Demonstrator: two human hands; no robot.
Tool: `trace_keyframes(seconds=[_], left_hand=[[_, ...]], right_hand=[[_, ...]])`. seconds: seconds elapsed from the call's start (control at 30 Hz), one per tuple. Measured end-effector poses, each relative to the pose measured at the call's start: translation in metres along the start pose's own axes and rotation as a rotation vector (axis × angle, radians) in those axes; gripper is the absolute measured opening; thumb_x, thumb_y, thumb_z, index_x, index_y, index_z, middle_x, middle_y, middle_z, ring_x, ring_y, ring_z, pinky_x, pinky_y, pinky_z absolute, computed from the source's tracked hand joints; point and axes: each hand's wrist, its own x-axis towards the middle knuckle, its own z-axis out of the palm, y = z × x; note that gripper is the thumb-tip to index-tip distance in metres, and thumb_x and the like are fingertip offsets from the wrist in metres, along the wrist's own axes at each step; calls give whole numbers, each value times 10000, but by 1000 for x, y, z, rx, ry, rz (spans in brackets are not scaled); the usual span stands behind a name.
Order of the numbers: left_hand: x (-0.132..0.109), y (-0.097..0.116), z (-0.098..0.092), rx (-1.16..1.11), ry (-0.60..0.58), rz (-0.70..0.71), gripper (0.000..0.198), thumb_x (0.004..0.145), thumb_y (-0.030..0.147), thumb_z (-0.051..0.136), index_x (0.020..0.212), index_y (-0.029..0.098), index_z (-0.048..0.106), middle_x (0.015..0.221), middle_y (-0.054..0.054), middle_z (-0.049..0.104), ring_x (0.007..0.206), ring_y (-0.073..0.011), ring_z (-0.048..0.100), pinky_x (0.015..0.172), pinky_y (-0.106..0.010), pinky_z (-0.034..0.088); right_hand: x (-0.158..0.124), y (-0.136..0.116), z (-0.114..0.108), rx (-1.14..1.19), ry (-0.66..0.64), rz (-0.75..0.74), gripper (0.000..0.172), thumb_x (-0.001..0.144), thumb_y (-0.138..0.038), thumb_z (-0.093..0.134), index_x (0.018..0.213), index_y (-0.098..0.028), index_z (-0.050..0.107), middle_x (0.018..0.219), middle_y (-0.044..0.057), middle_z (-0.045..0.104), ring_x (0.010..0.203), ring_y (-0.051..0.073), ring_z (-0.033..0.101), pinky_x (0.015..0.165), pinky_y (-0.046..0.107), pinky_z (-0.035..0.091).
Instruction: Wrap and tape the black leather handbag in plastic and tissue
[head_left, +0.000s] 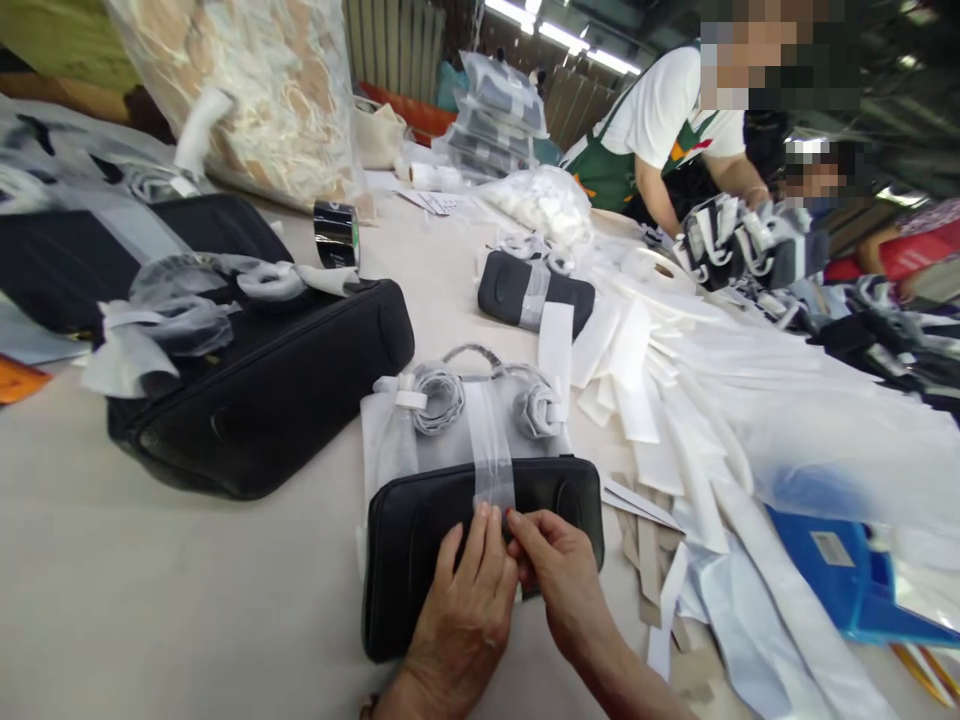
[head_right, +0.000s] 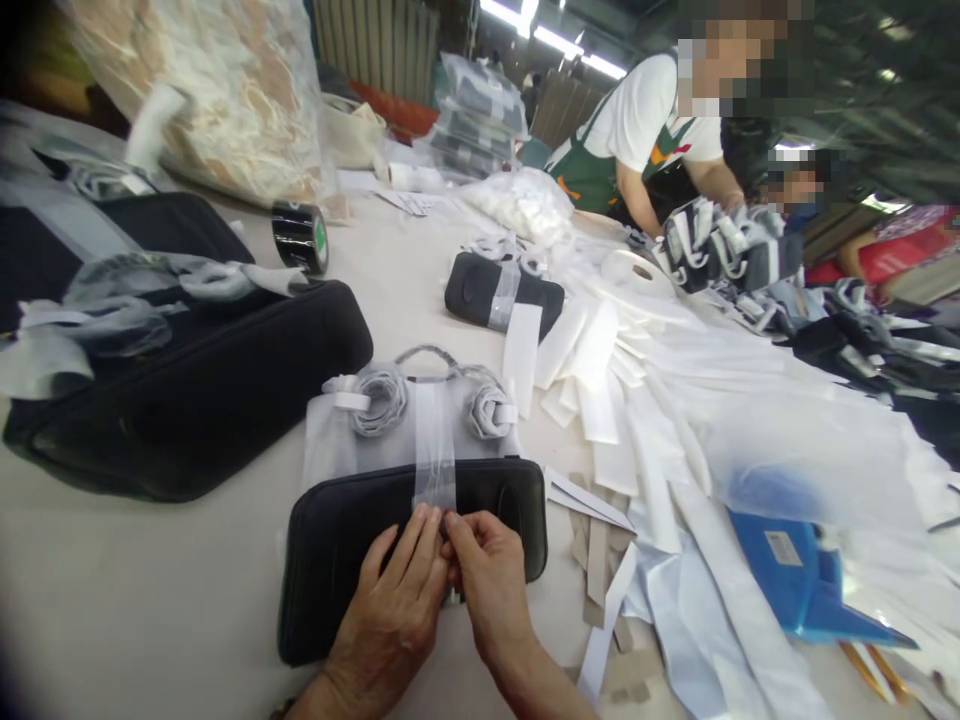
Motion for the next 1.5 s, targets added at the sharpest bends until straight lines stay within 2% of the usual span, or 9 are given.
trace_keyframes(seconds=[0.2,0.47,0.7,0.97,1.17,1.33,1.5], left_hand=[[-1,-1,-1,-10,-4,-6,344,904,93,265,948,78,606,1186,-169,588,1146,-240,519,967,-404,312],[-1,-2,-1,9,-11,6,321,893,78,274,1016,55,570,1191,-185,580,1151,-254,518,949,-415,348],[1,-1,-3,18,-40,10,347,891,73,253,1094,30,531,1190,-199,574,1150,-277,517,932,-416,374],[0,-3,-1,-50,-3,5,235,869,75,340,991,82,540,1196,-193,570,1178,-276,492,936,-416,377],[2,0,-2,-13,-98,-22,396,890,149,306,1235,32,463,1223,-160,562,1173,-252,481,957,-399,329],[6,6,-2,-27,-135,-102,429,845,149,361,1241,28,472,1211,-136,574,1161,-242,472,936,-395,324],[10,7,-5,-53,-164,-110,440,827,130,368,1238,11,474,1209,-142,575,1153,-255,467,921,-405,312]], right_hand=[[1,3,0,-73,21,6,372,574,-476,710,499,-162,525,423,-44,512,344,51,395,349,182,281],[4,3,1,-109,38,16,354,579,-441,696,452,-175,501,343,-57,448,314,54,366,328,184,260],[4,1,2,-88,22,34,358,570,-467,687,471,-173,508,340,-51,461,308,60,384,325,180,283],[3,3,-1,-99,18,13,339,593,-449,665,463,-176,512,353,-45,470,324,64,400,332,181,293],[3,6,-3,-123,6,-2,305,615,-404,658,477,-174,514,363,-42,490,335,70,418,341,180,312],[0,4,-7,-107,-46,-6,272,629,-384,644,505,-168,536,387,-43,506,369,70,435,378,180,343],[-5,2,-14,-77,-105,6,242,599,-382,669,603,-146,615,475,-24,569,437,84,491,437,197,394]])
